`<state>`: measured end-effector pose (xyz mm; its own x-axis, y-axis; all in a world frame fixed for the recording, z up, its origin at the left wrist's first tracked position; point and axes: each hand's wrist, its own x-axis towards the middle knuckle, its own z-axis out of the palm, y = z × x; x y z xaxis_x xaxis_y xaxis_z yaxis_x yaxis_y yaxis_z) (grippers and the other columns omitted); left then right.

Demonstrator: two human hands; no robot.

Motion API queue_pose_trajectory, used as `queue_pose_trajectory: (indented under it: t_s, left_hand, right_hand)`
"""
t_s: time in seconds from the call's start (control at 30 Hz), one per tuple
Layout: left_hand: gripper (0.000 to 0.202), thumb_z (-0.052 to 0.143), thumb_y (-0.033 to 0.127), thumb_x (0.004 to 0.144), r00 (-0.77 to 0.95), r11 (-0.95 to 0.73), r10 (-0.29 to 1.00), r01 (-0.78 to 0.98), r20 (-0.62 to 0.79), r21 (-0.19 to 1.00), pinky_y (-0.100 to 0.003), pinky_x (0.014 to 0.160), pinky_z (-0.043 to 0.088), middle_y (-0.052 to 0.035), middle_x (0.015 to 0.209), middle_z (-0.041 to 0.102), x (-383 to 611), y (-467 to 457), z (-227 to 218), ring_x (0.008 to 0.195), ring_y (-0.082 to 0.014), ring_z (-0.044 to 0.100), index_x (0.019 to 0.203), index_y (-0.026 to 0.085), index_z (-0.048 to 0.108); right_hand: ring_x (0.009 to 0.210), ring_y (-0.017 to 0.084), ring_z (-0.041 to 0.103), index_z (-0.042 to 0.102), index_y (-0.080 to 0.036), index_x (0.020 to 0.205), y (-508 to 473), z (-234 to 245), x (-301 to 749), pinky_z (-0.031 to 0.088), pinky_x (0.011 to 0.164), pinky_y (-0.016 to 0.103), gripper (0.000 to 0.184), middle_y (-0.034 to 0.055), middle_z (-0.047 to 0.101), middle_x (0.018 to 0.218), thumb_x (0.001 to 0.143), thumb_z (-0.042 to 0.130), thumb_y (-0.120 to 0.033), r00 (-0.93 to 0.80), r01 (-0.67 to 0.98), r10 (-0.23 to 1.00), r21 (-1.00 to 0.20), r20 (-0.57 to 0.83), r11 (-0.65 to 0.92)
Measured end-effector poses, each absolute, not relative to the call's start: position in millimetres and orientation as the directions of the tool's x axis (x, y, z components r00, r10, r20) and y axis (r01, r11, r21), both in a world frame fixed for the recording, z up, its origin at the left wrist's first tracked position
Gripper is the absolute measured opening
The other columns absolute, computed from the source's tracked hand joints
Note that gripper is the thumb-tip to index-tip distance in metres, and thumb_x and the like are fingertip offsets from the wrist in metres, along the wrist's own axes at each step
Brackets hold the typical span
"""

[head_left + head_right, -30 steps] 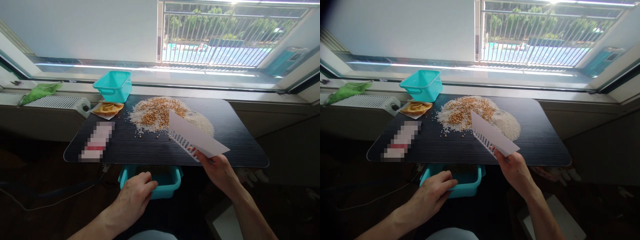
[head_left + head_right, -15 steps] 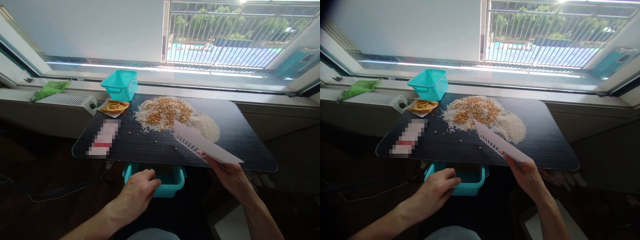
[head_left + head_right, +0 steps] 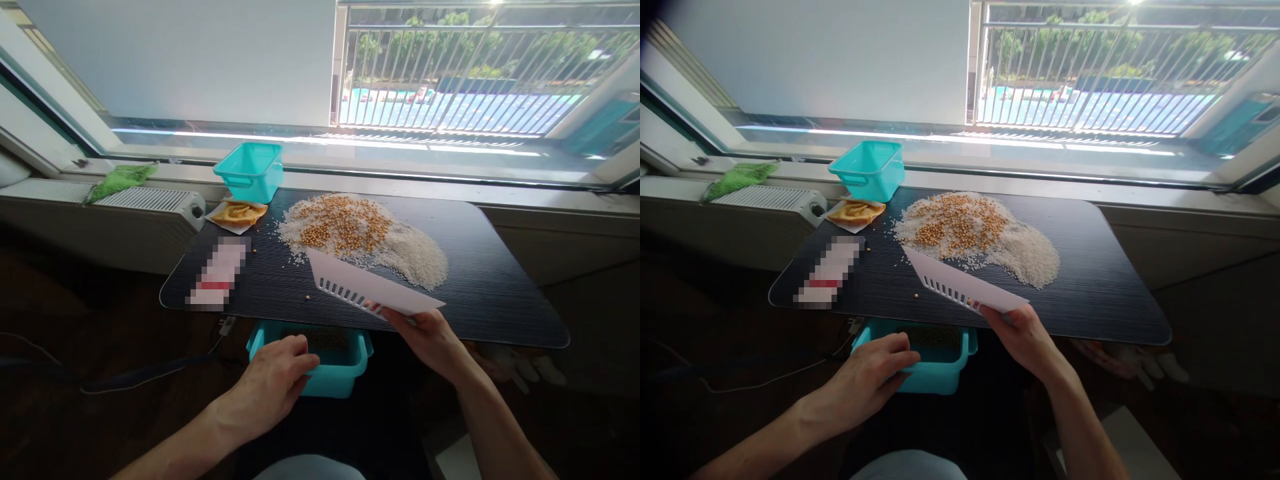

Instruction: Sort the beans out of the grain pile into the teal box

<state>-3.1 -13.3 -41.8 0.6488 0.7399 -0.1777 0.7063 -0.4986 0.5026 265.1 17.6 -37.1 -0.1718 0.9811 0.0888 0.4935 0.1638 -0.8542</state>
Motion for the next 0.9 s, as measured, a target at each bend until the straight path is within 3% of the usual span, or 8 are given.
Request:
queue_pose_trajectory:
  t_s: [0.23,0.47,0.7,0.8,0.9]
  left_hand:
    - [0.019,0.051,0.010,0.084,0.608,-0.455,0.767,0.740,-0.204,0.496,-0.026,0.074,0.044,-0.0030,0.094,0.057,-14,-14,-37,0.086,-0.0164,0.056,0.093,0.021,0.063]
    - [0.020,0.049,0.010,0.086,0.590,-0.439,0.786,0.744,-0.186,0.504,-0.025,0.077,0.045,-0.0018,0.095,0.056,-32,-14,-39,0.087,-0.0153,0.055,0.095,0.023,0.062]
    - [0.022,0.052,0.011,0.085,0.550,-0.405,0.809,0.775,-0.205,0.485,-0.027,0.080,0.045,-0.0030,0.101,0.056,-46,-15,-40,0.091,-0.0167,0.055,0.099,0.023,0.063]
    - [0.021,0.051,0.011,0.085,0.535,-0.383,0.815,0.785,-0.222,0.487,-0.027,0.080,0.044,-0.0026,0.100,0.056,-50,-15,-38,0.091,-0.0165,0.056,0.098,0.023,0.063]
    - [0.020,0.051,0.010,0.084,0.513,-0.352,0.824,0.797,-0.242,0.491,-0.026,0.076,0.043,-0.0015,0.094,0.056,-55,-15,-37,0.086,-0.0155,0.055,0.094,0.023,0.063]
  right_hand:
    - [0.099,0.024,0.066,0.071,-0.023,0.105,35,-38,240,0.050,0.093,0.040,0.028,0.0001,0.073,0.103,0.085,0.055,-0.036,-0.288,0.430,0.957,-0.890,0.023,0.151]
    - [0.093,0.023,0.068,0.070,-0.022,0.109,36,-30,247,0.054,0.083,0.035,0.032,0.0011,0.073,0.101,0.085,0.056,-0.039,-0.486,0.337,0.866,-0.939,-0.114,0.065]
    - [0.094,0.024,0.065,0.072,-0.019,0.098,85,-23,206,0.050,0.082,0.033,0.029,0.0034,0.073,0.097,0.083,0.057,-0.038,-0.273,0.408,0.956,-0.888,0.105,0.214]
    - [0.076,0.020,0.063,0.072,-0.016,0.086,116,-29,172,0.047,0.067,0.028,0.029,0.0024,0.070,0.077,0.080,0.056,-0.041,-0.216,0.442,0.967,-0.870,0.132,0.218]
    - [0.056,0.014,0.053,0.066,-0.015,0.069,139,-38,145,0.039,0.053,0.025,0.032,-0.0006,0.059,0.057,0.079,0.052,-0.042,-0.198,0.439,0.974,-0.878,0.112,0.190]
